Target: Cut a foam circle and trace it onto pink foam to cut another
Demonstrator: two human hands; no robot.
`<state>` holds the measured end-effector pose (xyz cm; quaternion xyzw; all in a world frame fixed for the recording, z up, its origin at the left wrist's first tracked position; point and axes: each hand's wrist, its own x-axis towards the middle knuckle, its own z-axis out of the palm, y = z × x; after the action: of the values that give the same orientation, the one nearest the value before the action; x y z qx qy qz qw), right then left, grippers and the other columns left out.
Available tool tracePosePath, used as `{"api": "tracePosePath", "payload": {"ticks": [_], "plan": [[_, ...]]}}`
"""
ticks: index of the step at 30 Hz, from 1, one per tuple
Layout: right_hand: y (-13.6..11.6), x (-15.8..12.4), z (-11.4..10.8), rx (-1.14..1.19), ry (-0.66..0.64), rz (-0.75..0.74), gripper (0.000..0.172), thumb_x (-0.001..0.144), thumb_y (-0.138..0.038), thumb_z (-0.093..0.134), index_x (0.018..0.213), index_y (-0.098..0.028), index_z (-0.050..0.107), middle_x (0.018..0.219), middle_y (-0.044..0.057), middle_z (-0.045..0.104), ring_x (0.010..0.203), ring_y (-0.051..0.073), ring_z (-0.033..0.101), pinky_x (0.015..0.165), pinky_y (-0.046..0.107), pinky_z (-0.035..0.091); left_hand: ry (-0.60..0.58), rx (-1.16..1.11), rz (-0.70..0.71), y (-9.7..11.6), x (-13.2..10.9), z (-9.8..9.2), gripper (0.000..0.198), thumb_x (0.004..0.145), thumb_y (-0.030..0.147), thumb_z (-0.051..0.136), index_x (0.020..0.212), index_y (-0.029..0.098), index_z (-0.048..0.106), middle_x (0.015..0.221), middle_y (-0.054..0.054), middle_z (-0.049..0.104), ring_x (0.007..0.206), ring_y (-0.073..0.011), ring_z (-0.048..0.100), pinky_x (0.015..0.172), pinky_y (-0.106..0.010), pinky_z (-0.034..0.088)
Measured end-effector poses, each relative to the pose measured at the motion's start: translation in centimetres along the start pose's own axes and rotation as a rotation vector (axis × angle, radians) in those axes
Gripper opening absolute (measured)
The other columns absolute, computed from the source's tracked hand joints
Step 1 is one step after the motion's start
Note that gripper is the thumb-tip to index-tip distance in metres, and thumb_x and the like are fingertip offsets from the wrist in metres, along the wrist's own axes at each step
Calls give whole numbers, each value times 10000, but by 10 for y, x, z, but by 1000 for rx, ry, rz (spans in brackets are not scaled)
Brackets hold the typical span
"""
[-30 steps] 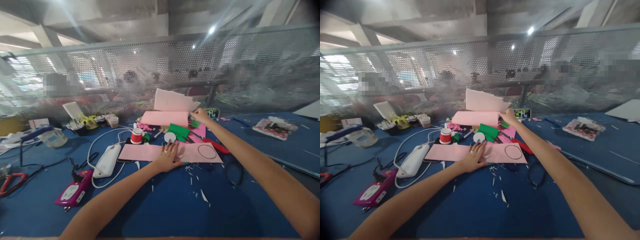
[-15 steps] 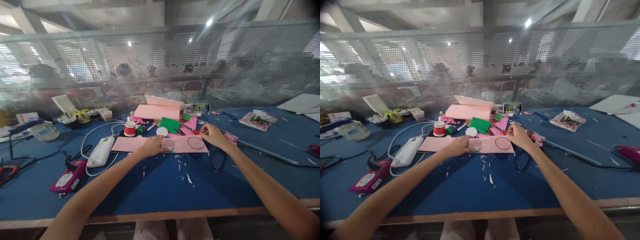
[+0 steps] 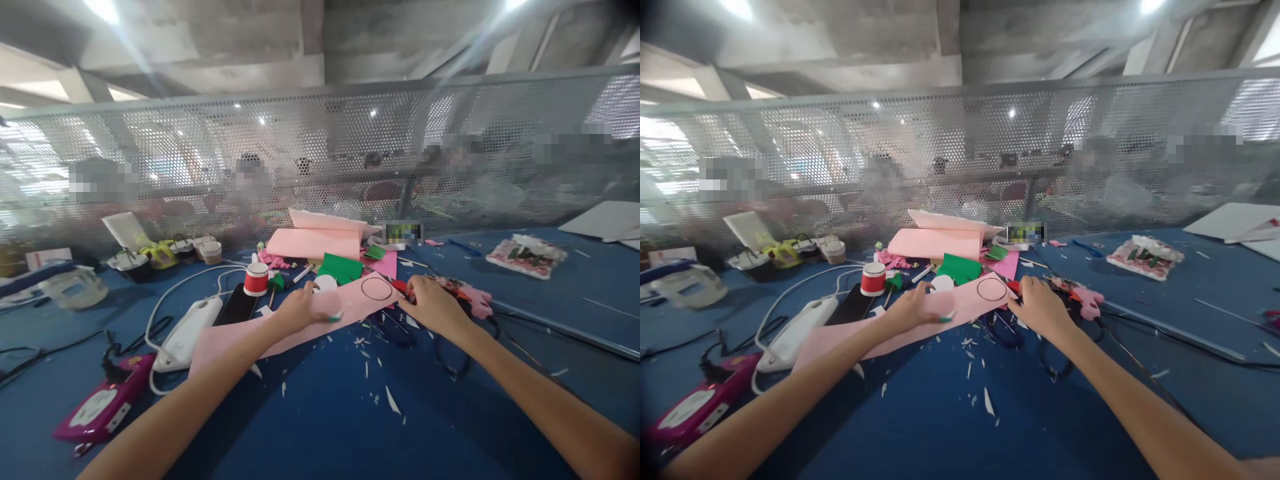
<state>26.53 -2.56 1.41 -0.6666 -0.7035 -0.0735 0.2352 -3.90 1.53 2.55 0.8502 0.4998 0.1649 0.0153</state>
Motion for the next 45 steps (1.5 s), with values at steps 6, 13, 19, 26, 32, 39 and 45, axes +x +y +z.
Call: {"api": "tracePosePath", "payload": {"ticks": [6,13,19,26,32,39,45], "plan": [[-7,-12,1,-20,-113,-178,453,702,-466,598,1017,-155,504,982,150,600,956,329,575,740,369,443,303,15,22,-12,5,-48,308,802,420,613,1043,232,578,928,-36,707,816,-224,669,720,-312,477],[-14,-12,10,123,-249,-34,406,624,-402,635,916,-144,518,800,136,632,754,307,613,599,330,392,559,155,85,-2,-3,-57,286,890,323,509,1153,253,600,1044,-73,709,870,-206,677,709,-279,476],[-7,-4,19,406,-182,117,270,534,-277,677,715,-201,493,629,58,581,664,263,580,546,289,317,432,-392,110,2,9,-64,454,833,169,560,1274,242,482,975,-48,709,926,-184,648,824,-302,479],[-2,7,18,928,-157,191,223,629,-385,667,671,-187,573,556,11,583,541,176,558,507,273,393,358,-1389,-100,-5,21,-29,591,651,217,758,1192,247,523,926,8,676,832,-160,642,752,-249,494],[-11,5,2,1406,-236,215,149,726,-318,638,733,-178,588,537,0,526,416,114,470,400,245,417,223,-1628,-196,1,17,6,587,553,99,758,1115,213,635,1095,-60,680,866,-161,653,760,-251,505],[-7,0,-10,2083,-577,242,154,868,-261,568,754,-160,552,581,-66,446,310,-1,233,289,99,297,251,-1524,-127,-5,25,9,564,624,123,715,1176,200,624,1108,-55,689,950,-164,644,822,-250,496],[-20,-9,-2,2108,-535,170,228,855,-393,600,762,-189,561,906,-2,660,346,-9,266,330,134,351,340,-1393,93,14,44,-19,584,728,152,675,1278,288,534,1192,-42,640,849,-133,636,723,-243,527]]}}
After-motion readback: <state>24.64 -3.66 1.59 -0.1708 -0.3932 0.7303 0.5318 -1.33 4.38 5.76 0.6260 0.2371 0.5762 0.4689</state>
